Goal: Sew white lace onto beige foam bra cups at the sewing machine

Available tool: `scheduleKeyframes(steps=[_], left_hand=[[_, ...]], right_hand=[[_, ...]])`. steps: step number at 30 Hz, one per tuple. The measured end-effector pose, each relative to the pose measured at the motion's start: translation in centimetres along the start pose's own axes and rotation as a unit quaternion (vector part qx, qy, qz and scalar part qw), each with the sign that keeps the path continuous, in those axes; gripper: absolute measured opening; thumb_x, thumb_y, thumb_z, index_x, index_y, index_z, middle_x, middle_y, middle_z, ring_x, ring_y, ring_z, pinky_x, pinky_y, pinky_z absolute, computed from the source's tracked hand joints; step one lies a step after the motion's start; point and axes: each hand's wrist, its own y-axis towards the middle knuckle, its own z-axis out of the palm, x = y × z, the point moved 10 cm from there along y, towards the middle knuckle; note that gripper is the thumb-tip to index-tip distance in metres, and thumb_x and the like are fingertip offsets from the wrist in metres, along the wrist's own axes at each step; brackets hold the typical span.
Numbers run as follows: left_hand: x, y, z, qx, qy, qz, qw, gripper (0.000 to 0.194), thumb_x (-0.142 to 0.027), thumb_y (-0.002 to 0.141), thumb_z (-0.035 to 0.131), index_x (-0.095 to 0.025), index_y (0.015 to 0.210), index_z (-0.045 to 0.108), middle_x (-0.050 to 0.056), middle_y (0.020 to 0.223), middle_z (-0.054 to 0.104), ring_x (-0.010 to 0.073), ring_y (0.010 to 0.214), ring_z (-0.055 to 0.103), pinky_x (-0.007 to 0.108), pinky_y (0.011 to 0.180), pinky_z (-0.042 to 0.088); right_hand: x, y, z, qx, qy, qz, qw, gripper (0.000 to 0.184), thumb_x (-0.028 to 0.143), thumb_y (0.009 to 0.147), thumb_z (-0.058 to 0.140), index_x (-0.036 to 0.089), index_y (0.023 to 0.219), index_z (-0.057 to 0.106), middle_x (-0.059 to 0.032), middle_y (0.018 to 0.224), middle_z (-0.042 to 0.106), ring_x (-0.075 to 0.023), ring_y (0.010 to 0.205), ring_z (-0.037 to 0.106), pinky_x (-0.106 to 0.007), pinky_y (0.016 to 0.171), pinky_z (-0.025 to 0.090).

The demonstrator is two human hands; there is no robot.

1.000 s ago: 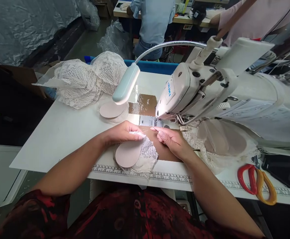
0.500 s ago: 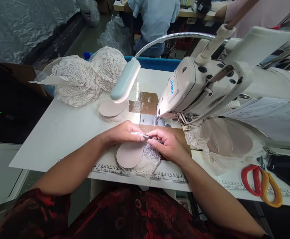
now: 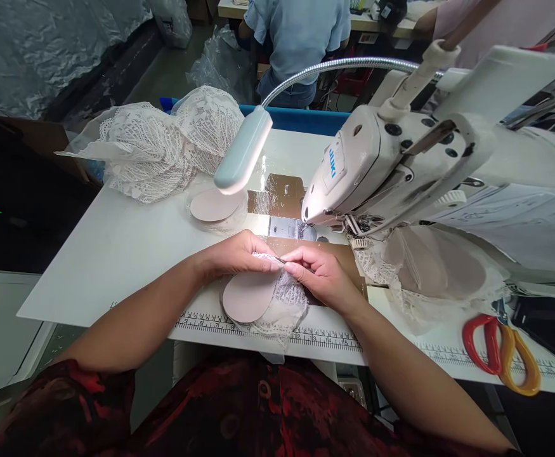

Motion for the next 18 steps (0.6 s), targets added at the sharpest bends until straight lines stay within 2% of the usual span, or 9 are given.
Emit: scheduleKeyframes(steps=[4,8,12,14,18], left_hand=[[-0.02,0.06,0.08,0.007,0.013,0.002,1.0,0.032,-0.042,0.073,0.072,-0.011,0.07,0.064,-0.002,0.061,0.047,0.0079,0.056,0.04,0.02,0.049,0.031],[-0.29,0.27,0.2,0.008,0.04,0.022,0.999,0.038,-0.042,0.073,0.071,-0.012,0.06,0.053,-0.004,0.058,0.036,0.0063,0.053,0.031,0.021,0.047,0.021],[-0.12,0.46,0.42,0.008,0.065,0.026,0.997,0.046,-0.043,0.073,0.07,-0.014,0.054,0.04,-0.005,0.057,0.025,0.0058,0.052,0.022,0.023,0.047,0.014],[-0.11,0.47,0.4,0.004,0.075,0.027,0.997,0.045,-0.042,0.074,0.07,-0.015,0.054,0.04,-0.006,0.057,0.024,0.0058,0.052,0.021,0.023,0.047,0.013],[-0.27,0.38,0.46,0.001,0.089,0.03,0.996,0.036,-0.037,0.074,0.068,-0.013,0.056,0.049,-0.005,0.056,0.03,0.0059,0.052,0.026,0.022,0.046,0.018]], right_hand=[[-0.25,0.01,-0.01,0.021,0.001,0.006,1.0,0.021,0.034,0.085,0.058,0.019,0.095,0.067,-0.0037,0.087,0.066,-0.015,0.077,0.058,-0.029,0.068,0.045],[0.1,0.0,0.08,0.037,-0.018,0.004,0.999,0.024,0.035,0.083,0.059,0.018,0.099,0.066,-0.0023,0.082,0.064,-0.0137,0.071,0.055,-0.028,0.064,0.043],[0.59,0.22,0.58,0.031,-0.032,0.007,0.999,0.02,0.035,0.082,0.059,0.017,0.09,0.065,-0.001,0.075,0.062,-0.0127,0.065,0.053,-0.026,0.058,0.041],[0.69,0.35,0.69,0.02,-0.039,0.006,0.999,0.018,0.033,0.082,0.058,0.017,0.086,0.064,-0.0015,0.076,0.063,-0.013,0.066,0.054,-0.026,0.059,0.042],[0.31,0.49,0.34,-0.005,-0.051,0.009,0.999,0.017,0.034,0.083,0.057,0.018,0.083,0.064,-0.0018,0.076,0.063,-0.0134,0.067,0.055,-0.027,0.06,0.042]])
